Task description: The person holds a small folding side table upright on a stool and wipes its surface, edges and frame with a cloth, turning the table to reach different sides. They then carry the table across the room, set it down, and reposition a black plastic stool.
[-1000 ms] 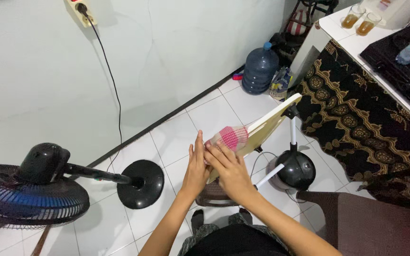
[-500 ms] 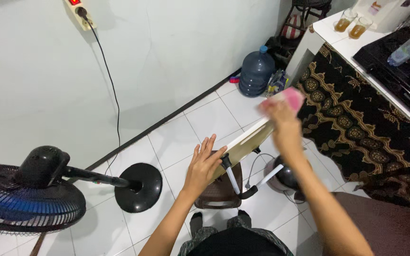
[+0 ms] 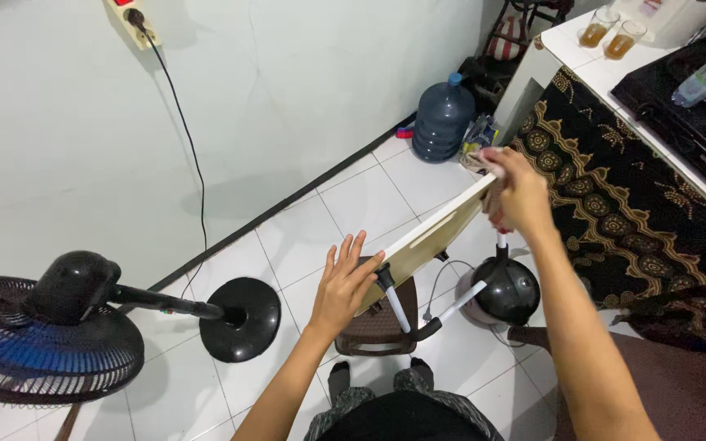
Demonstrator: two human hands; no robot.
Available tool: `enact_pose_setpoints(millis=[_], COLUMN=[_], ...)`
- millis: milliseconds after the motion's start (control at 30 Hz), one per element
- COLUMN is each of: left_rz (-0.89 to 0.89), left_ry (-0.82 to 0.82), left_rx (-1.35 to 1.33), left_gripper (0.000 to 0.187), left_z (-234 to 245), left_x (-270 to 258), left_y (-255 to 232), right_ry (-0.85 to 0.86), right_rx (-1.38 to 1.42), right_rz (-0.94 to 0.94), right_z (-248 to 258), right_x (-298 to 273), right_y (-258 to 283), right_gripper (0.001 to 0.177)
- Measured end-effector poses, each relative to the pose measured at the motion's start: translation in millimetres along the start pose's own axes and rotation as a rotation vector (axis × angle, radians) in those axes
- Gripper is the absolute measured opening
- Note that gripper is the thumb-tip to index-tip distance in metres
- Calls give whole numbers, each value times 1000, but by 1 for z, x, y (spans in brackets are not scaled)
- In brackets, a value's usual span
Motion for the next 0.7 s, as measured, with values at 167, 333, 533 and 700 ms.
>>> enact_pose_setpoints(millis=[167, 333, 533, 700], left_rz=[18, -7, -8, -28], left_ry=[-8, -10, 50, 55], left_rx=[-67, -108, -146, -215], left_gripper=[39, 38, 38, 40], left_z=[-1, -6, -3, -8], left_x=[0, -2, -4, -4], left_y=[4, 0, 1, 1], right_ry=[285, 353, 45, -176], right_rx=[525, 819, 668, 160], right_rz=[-317, -669, -372, 127], right_z=[-37, -94, -54, 5], right_x=[37, 16, 4, -35], right_y=[-107, -191, -155, -29], right_gripper=[42, 37, 45, 54])
Point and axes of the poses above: each hand's wrist, its own x-axis towards the middle knuckle, its own z-axis out of the back of the hand, y = z × x, the point moved 10 cm from there along x, towards the middle knuckle, and after that the axes turned 6 degrees about -z, right-handed, at the moved point
